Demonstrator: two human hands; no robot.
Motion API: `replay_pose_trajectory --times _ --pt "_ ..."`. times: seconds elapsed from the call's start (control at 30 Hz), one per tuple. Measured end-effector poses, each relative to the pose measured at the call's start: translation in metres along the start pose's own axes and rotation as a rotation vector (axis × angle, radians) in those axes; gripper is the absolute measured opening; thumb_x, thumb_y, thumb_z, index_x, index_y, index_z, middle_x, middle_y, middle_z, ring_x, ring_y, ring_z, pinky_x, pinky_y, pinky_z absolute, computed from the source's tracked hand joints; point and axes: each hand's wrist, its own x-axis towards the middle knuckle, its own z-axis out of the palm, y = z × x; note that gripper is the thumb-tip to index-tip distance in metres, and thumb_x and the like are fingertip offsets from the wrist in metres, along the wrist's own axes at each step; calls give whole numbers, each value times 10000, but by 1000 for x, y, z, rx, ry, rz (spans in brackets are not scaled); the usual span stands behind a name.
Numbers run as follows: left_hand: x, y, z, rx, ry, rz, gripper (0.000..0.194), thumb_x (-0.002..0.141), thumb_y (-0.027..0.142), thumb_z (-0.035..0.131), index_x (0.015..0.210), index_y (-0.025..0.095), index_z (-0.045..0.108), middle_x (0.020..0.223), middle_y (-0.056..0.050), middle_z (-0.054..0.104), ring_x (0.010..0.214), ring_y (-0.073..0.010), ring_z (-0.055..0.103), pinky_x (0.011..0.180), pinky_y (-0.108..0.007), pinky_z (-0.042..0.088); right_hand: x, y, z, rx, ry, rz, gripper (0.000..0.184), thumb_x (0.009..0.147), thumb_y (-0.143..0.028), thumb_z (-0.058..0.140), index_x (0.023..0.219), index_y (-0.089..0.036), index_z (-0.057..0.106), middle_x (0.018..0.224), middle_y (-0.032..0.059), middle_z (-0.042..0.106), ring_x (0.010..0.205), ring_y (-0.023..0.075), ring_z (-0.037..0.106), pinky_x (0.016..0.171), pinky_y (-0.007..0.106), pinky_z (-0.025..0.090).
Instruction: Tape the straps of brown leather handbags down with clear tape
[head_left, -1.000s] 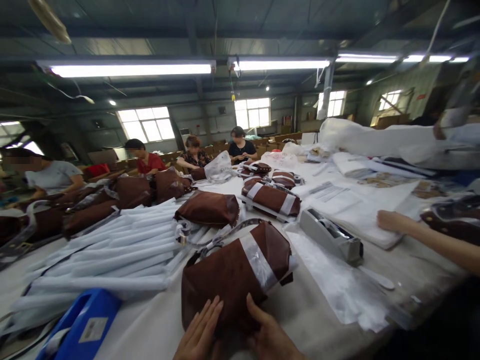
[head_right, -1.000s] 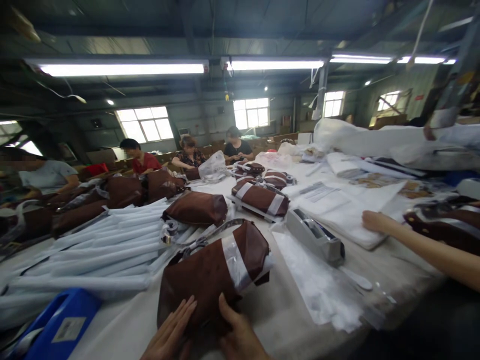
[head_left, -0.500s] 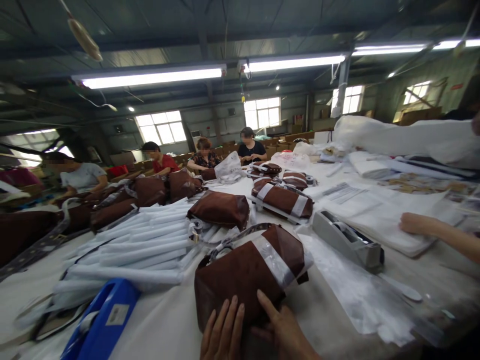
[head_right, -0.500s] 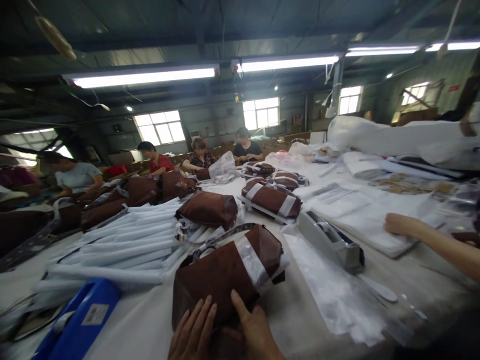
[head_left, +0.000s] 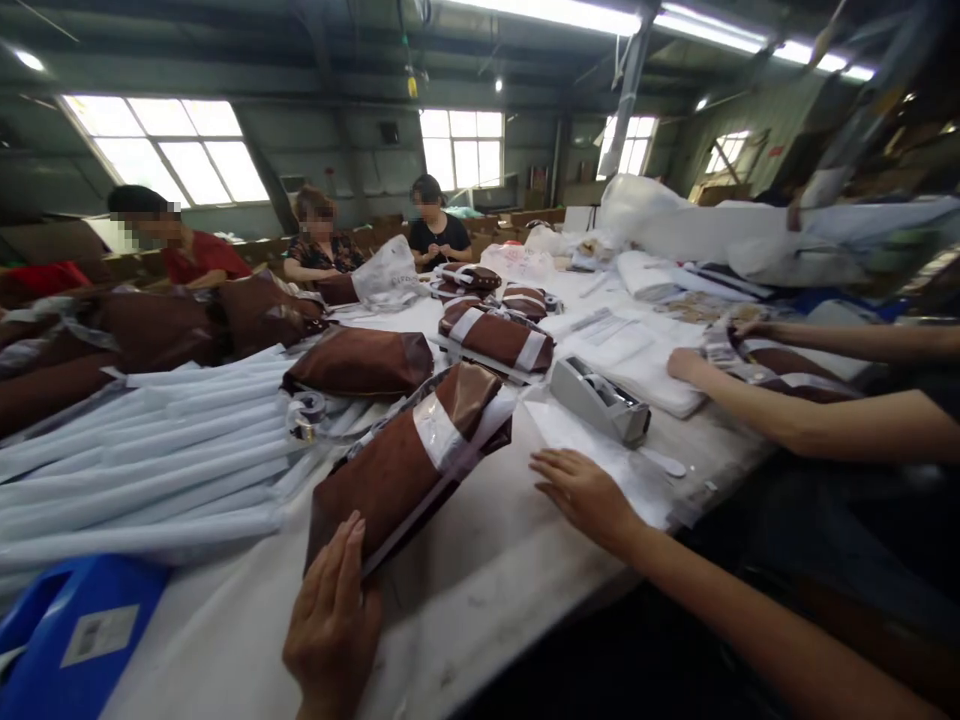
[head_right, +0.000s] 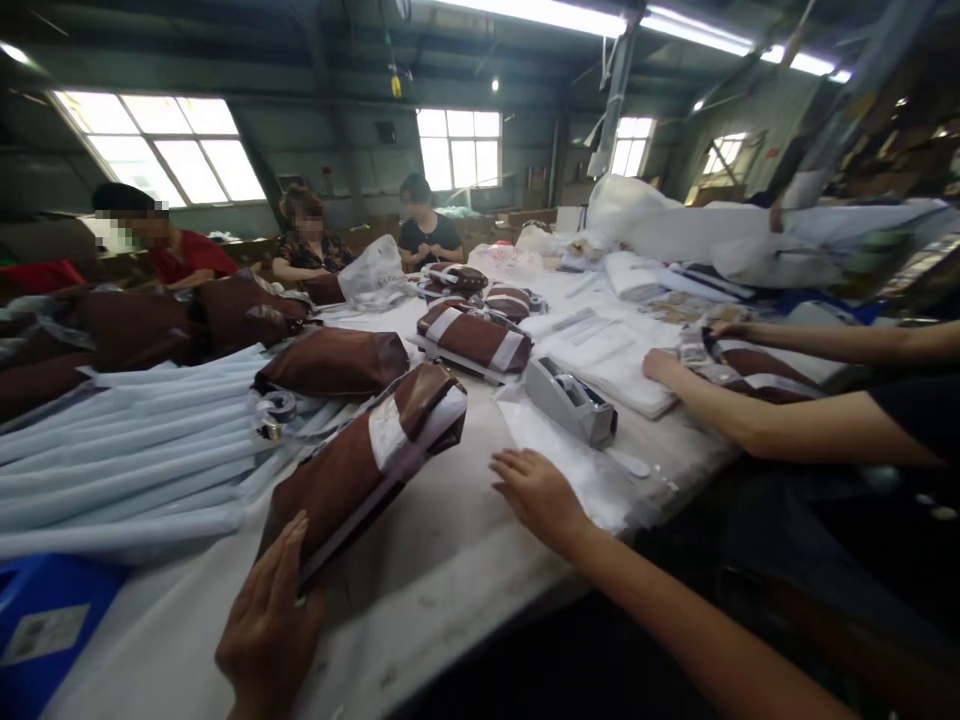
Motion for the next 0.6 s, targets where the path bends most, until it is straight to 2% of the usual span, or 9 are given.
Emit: replay_pose_trajectory --times 0.07,0.13,0.2,0.27,0.37,0.47,0.53,0.6 --pt "-2 0 1 -8 8 -24 702 831 81 624 1489 222 423 1361 -52 634 1189 -217 633 1099 -343 435 -3 38 -4 -278 13 27 345 907 -201 629 1249 -185 667 1437 146 555 1377 366 452 1124 588 372" --pt "-1 1 1 -5 10 -16 705 826 83 633 1486 224 430 1358 -47 637 1185 -215 634 1101 -338 431 -3 65 -4 -421 -26 53 322 875 -200 675 1197 -187 697 1441 158 546 1387 400 428 1084 633 398" --pt "0 3 1 -3 3 0 703 827 81 631 1487 222 430 1359 -44 637 1184 -209 633 1105 -326 426 0 80 -3 -432 -59 30 196 891 -219 663 1067 -208 749 1351 127 631 1336 371 500 1060 597 445" --pt "1 4 0 -12 -8 10 696 835 81 615 1490 222 425 1366 -43 632 1190 -204 630 1111 -322 419 5 84 -3 -371 -47 -16 145 917 -227 629 939 -229 772 1244 82 701 1281 325 562 1054 537 473" --pt "0 4 -1 -21 -17 -1 692 840 80 596 1493 224 420 1381 -41 620 1197 -206 626 1117 -328 416 12 73 -5 -232 45 -18 175 929 -233 600 889 -251 770 1196 52 725 1239 294 599 1069 532 458" --pt "0 4 -1 -5 -5 -16 690 837 86 597 1490 228 424 1371 -37 628 1180 -204 636 1115 -325 419 10 46 -7 -17 119 39 192 941 -272 574 942 -266 766 1185 47 730 1211 272 621 1116 531 404" --pt "0 4 -1 3 5 -14 694 837 92 604 1492 228 421 1358 -38 638 1169 -201 642 1108 -318 425 0 22 -7 142 102 93 204 938 -325 572 956 -275 769 1169 41 735 1186 263 633 1126 499 396" --pt "1 4 -1 4 10 -14 697 837 97 612 1493 230 419 1349 -39 645 1164 -201 645 1100 -316 431 -16 -4 -8 296 11 154 224 929 -376 574 950 -282 776 1159 35 738 1135 263 655 1078 459 447"
